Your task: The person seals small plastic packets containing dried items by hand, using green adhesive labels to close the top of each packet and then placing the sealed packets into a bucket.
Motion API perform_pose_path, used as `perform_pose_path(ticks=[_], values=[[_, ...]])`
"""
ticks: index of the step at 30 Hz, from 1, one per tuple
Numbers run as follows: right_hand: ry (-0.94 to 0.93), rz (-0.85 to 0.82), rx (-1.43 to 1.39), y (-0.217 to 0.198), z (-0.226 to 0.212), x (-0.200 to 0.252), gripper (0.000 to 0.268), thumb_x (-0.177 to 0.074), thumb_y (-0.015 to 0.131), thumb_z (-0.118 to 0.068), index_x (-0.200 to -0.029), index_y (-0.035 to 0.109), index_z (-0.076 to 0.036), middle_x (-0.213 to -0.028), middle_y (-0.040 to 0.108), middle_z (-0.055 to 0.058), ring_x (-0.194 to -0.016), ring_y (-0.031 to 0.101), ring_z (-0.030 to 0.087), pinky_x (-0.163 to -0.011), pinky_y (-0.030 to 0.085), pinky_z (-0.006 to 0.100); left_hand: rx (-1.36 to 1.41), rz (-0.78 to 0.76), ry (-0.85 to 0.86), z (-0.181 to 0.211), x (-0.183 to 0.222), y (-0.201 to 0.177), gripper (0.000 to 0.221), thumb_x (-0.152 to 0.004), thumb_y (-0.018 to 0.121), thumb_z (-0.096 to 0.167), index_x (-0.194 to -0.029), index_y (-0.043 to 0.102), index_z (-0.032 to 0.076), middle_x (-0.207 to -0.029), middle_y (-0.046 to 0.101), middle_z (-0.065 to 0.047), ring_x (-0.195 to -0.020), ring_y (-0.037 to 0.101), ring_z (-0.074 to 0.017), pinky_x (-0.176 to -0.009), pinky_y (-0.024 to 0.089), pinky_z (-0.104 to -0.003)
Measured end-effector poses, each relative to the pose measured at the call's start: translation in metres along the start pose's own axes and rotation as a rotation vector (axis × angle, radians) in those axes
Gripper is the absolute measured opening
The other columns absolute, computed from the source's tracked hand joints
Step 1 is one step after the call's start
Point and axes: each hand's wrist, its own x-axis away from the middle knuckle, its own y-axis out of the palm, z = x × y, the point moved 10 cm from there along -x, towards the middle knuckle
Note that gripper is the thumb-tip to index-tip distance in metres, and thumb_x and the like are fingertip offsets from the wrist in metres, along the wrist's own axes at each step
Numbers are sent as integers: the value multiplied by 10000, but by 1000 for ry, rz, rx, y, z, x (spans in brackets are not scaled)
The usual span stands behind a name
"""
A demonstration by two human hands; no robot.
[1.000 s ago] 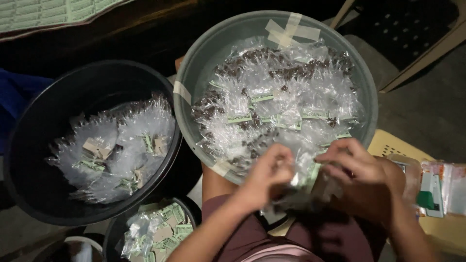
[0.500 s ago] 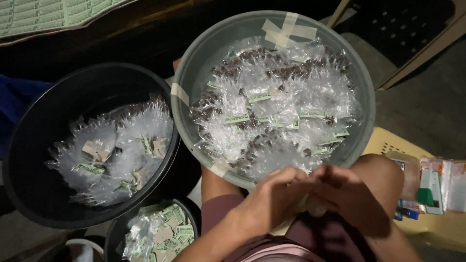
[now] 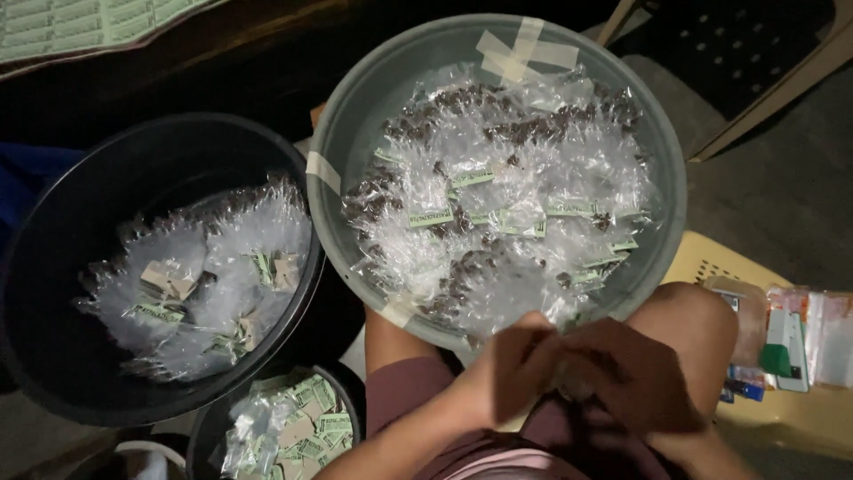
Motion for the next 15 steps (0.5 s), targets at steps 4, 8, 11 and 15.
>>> perform_pose_path(ticks=[4, 8, 11, 15], values=[[-6, 104, -105, -28, 24, 18, 296, -847, 741, -155, -1138, 754, -110, -954, 866, 42, -730, 786, 64, -593, 632, 177, 47, -294, 105, 18, -34, 8, 280, -1113, 421, 257, -952, 608, 127, -760, 600, 5, -639, 544, -90, -485, 433, -255], [90, 178, -405, -56, 116, 22, 303, -981, 519, -308, -1157, 656, -104, -1187, 691, 120, -1061, 672, 291, -987, 474, 486, -60, 116, -151, -29, -118, -55, 157, -935, 524, 221, -960, 649, 130, -970, 659, -44, -933, 626, -208, -786, 514, -303], [-75, 372, -988, -91, 59, 32, 308, -1069, 510, -176, -1276, 529, 52, -1268, 616, 268, -1129, 614, 355, -1028, 463, 487, -792, 27, 242, -54, -160, -38, 131, -923, 555, -27, -871, 640, 59, -853, 617, -88, -846, 593, -270, -831, 450, -439], [110, 640, -688, -124, 12, 41, 128, -1163, 513, -71, -1061, 523, 5, -1105, 655, 196, -919, 664, 253, -812, 619, 394, -1155, 2, 161, -103, -185, -48, 129, -965, 661, 35, -843, 619, 33, -774, 578, -86, -760, 596, -240, -925, 558, -508]])
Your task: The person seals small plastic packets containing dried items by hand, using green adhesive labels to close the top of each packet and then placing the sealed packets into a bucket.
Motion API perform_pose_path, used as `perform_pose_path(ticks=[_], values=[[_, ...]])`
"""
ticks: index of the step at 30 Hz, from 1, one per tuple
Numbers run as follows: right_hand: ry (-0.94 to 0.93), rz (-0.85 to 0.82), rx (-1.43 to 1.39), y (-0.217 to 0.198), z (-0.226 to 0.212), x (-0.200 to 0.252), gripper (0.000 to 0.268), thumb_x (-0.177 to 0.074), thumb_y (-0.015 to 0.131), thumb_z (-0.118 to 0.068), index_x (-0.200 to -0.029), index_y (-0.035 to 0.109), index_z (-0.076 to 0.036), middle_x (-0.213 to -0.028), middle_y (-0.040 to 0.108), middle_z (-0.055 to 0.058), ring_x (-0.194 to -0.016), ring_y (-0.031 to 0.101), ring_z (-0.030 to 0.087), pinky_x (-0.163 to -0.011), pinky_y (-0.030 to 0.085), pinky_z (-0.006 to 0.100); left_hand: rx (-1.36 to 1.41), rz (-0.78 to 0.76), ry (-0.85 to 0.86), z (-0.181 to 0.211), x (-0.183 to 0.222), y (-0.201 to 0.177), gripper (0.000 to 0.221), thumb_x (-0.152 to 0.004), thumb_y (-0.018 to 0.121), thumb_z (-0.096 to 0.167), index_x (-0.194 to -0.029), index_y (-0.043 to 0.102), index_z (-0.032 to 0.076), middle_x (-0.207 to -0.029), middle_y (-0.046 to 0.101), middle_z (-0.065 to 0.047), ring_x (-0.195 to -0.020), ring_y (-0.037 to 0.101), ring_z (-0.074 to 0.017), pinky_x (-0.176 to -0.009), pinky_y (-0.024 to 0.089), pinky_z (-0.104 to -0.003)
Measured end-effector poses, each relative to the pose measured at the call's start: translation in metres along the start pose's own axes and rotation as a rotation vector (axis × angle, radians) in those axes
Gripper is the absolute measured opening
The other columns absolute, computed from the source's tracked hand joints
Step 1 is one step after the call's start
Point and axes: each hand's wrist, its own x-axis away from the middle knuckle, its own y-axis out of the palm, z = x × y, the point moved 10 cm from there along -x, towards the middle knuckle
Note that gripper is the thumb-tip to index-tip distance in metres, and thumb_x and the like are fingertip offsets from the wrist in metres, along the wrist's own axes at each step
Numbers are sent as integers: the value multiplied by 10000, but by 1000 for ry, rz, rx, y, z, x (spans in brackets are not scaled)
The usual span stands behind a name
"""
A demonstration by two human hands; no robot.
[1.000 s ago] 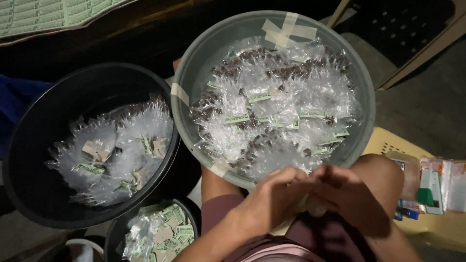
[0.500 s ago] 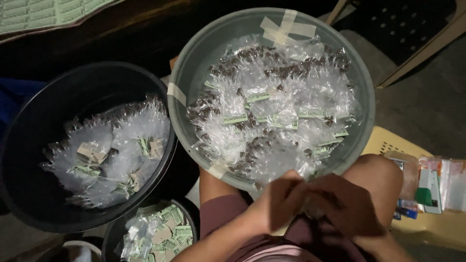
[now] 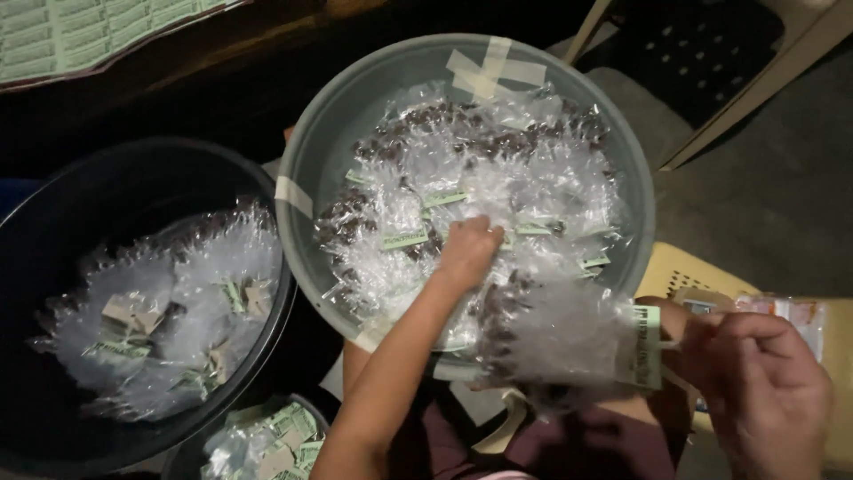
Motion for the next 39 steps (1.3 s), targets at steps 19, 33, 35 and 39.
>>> perform_pose_path(ticks=[19, 33, 35, 39], values=[[-203, -103, -209, 67, -50, -23, 117, -1037, 665, -142, -1068, 569, -84, -960, 632, 127, -802, 608, 130, -628, 475, 189, 161, 652, -171, -63, 71, -223, 154, -1033, 466, 248, -1024, 565, 130, -881, 680, -105, -785, 621, -337, -741, 364, -469], [-469, -591, 319, 221, -30, -10, 60, -976, 655, -61, -1025, 651, -27, -1162, 744, 194, -1056, 722, 360, -862, 574, 468, 657, 199, -165, 4, 110, -195, 187, -904, 667, 120, -1086, 678, 78, -873, 756, -157, -845, 743, -406, -770, 570, -510], [-414, -634, 332, 224, -18, -12, 74, -968, 673, -83, -1026, 658, -38, -1147, 749, 187, -1072, 722, 326, -891, 567, 464, 641, 225, -139, 10, 113, -205, 177, -914, 656, 126, -1085, 670, 81, -869, 753, -156, -830, 740, -400, -755, 570, -506], [-117, -782, 240, 228, 30, -20, 123, -925, 727, -65, -1044, 718, -40, -956, 734, 53, -877, 606, 101, -839, 585, 359, 588, 279, -52, 15, 113, -206, 142, -920, 637, 106, -1056, 669, 77, -838, 742, -148, -804, 737, -379, -739, 573, -484]])
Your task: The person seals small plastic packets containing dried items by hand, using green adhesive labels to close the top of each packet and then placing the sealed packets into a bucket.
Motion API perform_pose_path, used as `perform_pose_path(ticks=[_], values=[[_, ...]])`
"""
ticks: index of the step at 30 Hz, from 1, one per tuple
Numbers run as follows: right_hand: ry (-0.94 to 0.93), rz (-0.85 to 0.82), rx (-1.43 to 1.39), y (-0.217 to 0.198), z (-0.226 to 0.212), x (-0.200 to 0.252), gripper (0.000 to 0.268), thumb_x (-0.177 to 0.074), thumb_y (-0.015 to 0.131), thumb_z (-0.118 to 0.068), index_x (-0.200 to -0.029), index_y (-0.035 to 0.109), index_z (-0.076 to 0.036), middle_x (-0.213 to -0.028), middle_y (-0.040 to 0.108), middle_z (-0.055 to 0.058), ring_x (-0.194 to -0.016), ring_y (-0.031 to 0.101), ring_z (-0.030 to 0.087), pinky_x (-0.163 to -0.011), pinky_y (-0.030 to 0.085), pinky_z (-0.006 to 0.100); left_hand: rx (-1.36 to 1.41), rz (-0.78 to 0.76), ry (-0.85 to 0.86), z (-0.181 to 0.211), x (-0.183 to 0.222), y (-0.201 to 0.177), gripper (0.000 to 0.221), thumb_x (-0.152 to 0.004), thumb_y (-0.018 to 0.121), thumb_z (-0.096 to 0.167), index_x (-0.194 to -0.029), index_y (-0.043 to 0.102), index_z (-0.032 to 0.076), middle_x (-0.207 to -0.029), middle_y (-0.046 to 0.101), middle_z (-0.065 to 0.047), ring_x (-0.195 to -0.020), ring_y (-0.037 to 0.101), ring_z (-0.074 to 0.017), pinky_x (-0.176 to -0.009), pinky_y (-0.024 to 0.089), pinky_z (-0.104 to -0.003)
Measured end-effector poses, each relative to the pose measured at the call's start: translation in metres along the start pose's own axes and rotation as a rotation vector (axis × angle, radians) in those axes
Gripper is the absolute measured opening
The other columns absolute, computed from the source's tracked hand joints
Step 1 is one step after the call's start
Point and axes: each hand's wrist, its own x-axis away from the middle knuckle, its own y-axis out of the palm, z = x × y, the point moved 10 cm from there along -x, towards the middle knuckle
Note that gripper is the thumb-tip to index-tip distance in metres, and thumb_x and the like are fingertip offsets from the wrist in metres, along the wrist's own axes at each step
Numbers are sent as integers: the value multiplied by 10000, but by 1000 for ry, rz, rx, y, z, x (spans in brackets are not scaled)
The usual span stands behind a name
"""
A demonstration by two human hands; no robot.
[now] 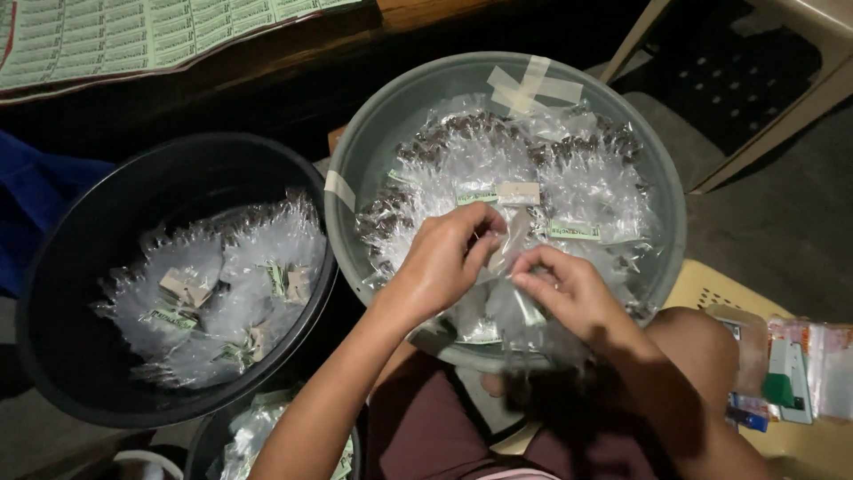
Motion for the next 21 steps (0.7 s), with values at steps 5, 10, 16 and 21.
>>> perform_pose_path(ticks=[5, 10, 16, 21], values=[[21, -30, -27, -5, -16, 6, 123, -902, 749, -50, -1023, 747, -26, -917, 744, 75, -870, 635, 126, -820, 577, 362, -275, -18, 121, -3, 14, 5, 126, -915, 602, 108, -1017, 667, 145, -833, 660, -77, -821, 679, -332, -807, 500, -431], [-23, 58, -94, -27, -23, 2, 96, -935, 708, -33, -1028, 701, -12, -1115, 748, 128, -1027, 687, 175, -931, 574, 372, -581, -32, 284, -35, 27, 39, 112, -879, 592, 92, -940, 641, 173, -865, 530, -71, -837, 542, -292, -844, 390, -417], [-112, 85, -16, -27, -15, -23, 101, -934, 727, -79, -1020, 683, -49, -1412, 652, 136, -1076, 690, 147, -907, 551, 316, -509, -103, 362, 14, 32, 34, 317, -943, 545, -4, -1226, 641, 101, -905, 514, -111, -855, 528, -300, -887, 404, -437], [-14, 99, -382, -19, 25, -31, 108, -918, 728, -1, -987, 666, 55, -848, 671, 98, -342, 420, 38, -303, 339, 185, -461, -4, 406, -1, 27, 37, 325, -936, 519, 111, -1257, 561, 87, -896, 487, -53, -866, 554, -256, -846, 424, -384]])
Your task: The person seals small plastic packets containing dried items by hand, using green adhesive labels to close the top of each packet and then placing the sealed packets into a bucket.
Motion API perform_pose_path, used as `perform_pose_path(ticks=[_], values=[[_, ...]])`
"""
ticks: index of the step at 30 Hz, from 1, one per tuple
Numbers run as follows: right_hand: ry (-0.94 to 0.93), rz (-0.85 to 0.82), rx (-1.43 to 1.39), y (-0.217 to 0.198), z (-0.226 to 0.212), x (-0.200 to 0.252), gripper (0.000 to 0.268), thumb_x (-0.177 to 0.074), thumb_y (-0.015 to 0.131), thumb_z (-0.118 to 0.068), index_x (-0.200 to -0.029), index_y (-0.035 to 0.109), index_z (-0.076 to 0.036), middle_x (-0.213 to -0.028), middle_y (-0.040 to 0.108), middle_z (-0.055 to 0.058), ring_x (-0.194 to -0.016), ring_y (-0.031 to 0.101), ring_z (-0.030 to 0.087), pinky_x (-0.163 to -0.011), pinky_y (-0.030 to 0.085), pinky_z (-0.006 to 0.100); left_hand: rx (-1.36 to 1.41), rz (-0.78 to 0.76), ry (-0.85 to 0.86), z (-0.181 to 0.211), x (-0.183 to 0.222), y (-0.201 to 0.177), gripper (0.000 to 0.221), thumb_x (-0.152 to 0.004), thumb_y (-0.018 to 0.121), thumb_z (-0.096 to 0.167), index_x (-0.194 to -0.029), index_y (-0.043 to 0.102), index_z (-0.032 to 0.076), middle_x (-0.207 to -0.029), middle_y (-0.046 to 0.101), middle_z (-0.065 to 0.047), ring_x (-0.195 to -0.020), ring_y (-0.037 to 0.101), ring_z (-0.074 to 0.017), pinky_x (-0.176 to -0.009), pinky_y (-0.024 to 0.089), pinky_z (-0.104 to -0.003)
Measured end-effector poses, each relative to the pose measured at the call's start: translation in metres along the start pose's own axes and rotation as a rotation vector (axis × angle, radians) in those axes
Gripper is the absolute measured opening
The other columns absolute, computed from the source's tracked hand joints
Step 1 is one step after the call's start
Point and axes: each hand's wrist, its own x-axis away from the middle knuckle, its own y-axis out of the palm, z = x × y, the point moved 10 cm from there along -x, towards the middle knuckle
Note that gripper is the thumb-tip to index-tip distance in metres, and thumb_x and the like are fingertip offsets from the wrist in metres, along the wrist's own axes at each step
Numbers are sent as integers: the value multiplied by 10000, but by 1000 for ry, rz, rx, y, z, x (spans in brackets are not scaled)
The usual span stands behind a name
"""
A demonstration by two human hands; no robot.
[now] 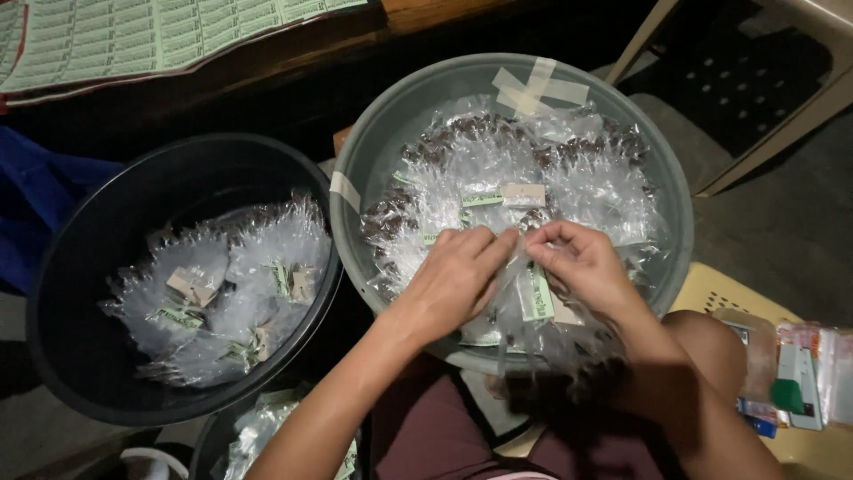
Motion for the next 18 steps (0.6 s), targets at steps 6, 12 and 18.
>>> perform_pose_path(ticks=[6, 12, 18], values=[[22, -32, -19, 14, -17, 14, 79, -907, 696, 48, -962, 648, 78, -1026, 732, 169, -320, 417, 37, -272, 328, 193, 48, 131, -67, -4, -2, 17, 232, -988, 518, 190, -1197, 613, 157, -795, 506, -17, -739, 601, -245, -743, 466, -359], [46, -106, -101, 19, 1, 18, 104, -897, 704, 76, -983, 649, 96, -687, 625, 106, -297, 425, 71, -253, 327, 215, 206, 373, -323, -32, 2, 14, 171, -1051, 502, 297, -1053, 608, 163, -615, 659, -41, -588, 694, -223, -670, 533, -330], [34, -87, 44, 32, -24, 24, 93, -880, 755, 30, -960, 713, 55, -671, 624, 68, -416, 451, 30, -356, 345, 189, 879, 440, -802, -88, 29, 39, 142, -1010, 553, 231, -990, 577, 92, -670, 622, -40, -614, 604, -161, -611, 484, -307]])
